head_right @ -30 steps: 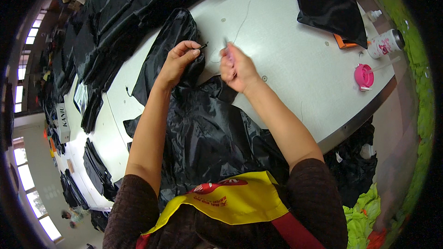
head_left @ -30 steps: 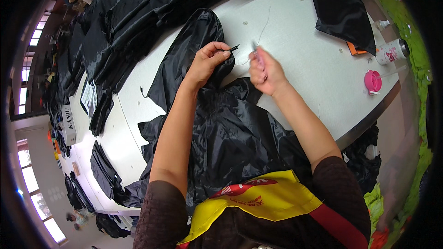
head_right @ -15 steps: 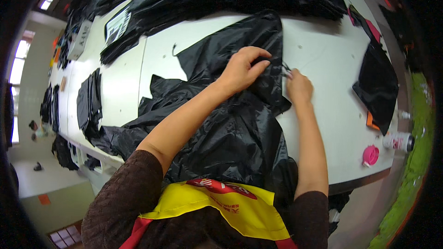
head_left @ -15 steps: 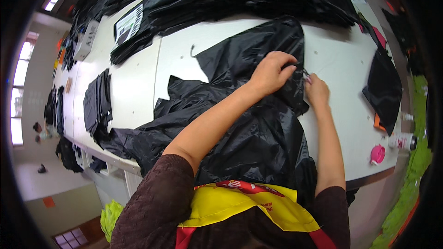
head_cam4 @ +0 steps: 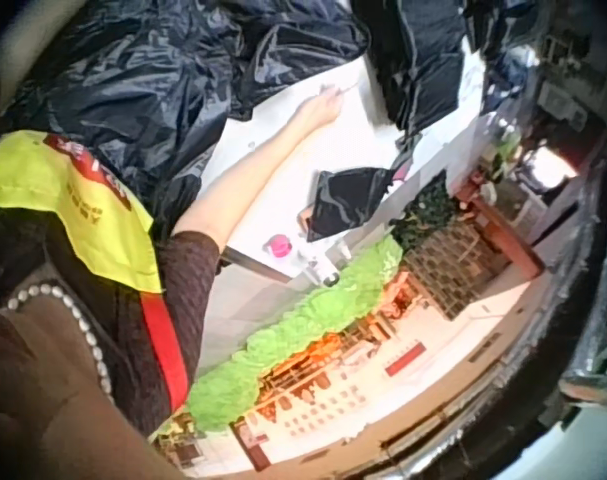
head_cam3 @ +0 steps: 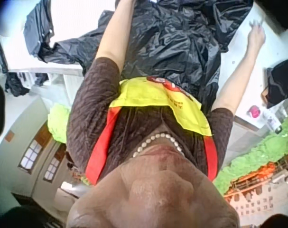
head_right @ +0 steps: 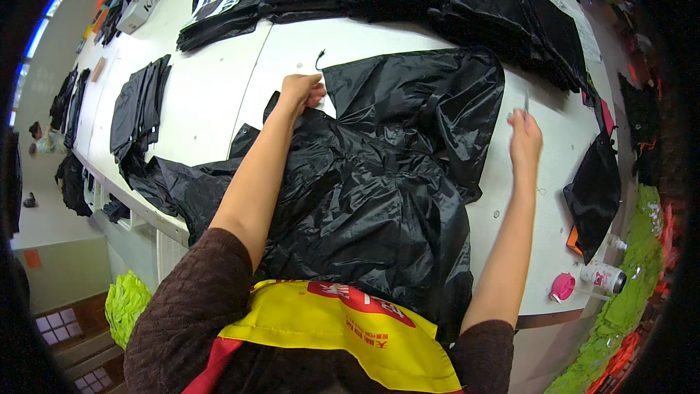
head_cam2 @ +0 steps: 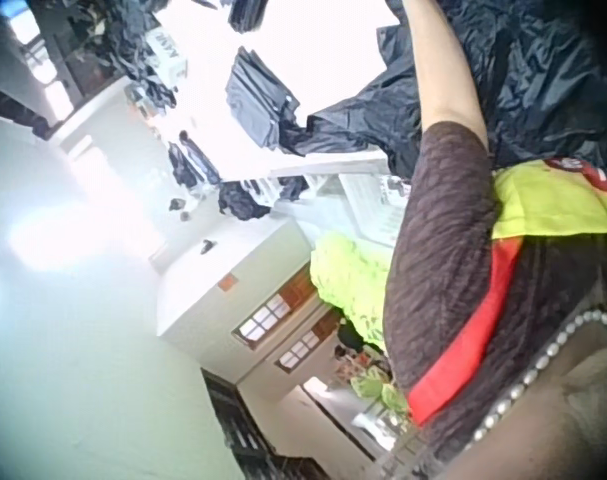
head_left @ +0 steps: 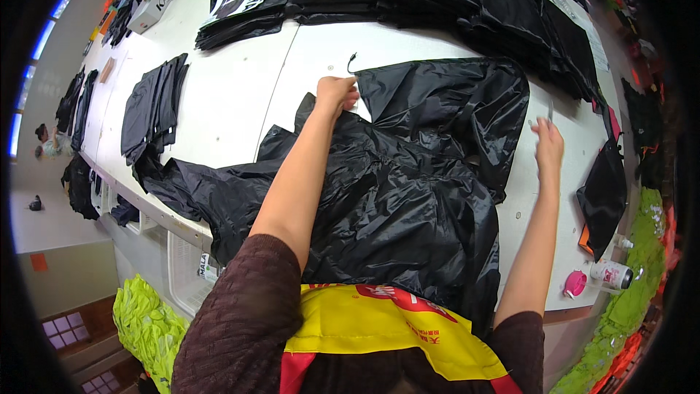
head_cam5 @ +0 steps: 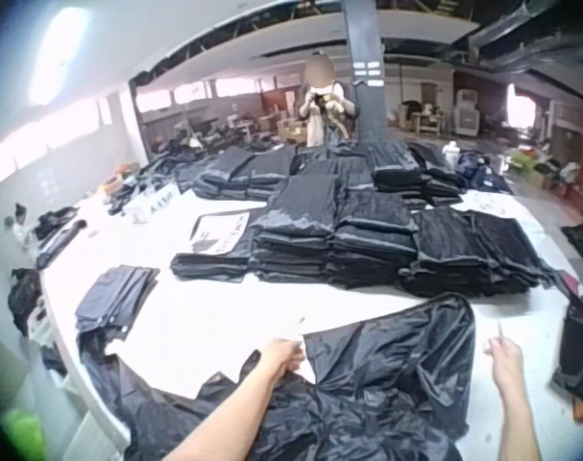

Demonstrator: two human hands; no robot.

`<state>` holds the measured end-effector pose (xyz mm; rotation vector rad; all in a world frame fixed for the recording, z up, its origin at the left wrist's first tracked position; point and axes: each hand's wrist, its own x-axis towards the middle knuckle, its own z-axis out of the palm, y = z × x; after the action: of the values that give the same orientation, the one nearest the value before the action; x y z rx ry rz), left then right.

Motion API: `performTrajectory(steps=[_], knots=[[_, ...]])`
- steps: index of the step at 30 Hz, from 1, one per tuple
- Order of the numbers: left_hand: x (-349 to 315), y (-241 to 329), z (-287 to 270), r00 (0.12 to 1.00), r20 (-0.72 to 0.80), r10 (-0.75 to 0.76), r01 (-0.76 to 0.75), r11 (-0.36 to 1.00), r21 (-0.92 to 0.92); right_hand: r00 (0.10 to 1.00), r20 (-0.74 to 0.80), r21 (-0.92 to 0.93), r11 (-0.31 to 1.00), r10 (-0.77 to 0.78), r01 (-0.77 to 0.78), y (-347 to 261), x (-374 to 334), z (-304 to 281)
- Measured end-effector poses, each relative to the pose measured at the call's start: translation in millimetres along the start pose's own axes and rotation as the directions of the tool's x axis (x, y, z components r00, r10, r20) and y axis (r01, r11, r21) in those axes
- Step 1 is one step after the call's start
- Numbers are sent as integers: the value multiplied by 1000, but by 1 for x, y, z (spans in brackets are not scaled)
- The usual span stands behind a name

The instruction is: The person folds black garments and places them into black plastic shipping bags on a white table. They seal each bag and stack the completed packages. The person also uses a small pink tool to cut a drawstring on a larger black garment before folding it.

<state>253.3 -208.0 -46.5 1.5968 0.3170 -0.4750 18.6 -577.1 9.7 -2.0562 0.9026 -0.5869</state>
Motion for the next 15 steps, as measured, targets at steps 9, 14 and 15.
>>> performTrajectory(steps=[9, 14, 15], knots=[[25, 33, -26, 903, 241, 356, -426, 662, 617, 919, -120, -482, 831, -376, 277, -74, 6, 53], [-30, 8, -43, 823, 392, 411, -462, 84, 883, 915, 212, 88, 939, -343, 331, -129, -62, 60], [-37, 3, -42, 793, 404, 456, -465, 24, 885, 902, 283, 114, 946, -325, 305, -139, -73, 69]])
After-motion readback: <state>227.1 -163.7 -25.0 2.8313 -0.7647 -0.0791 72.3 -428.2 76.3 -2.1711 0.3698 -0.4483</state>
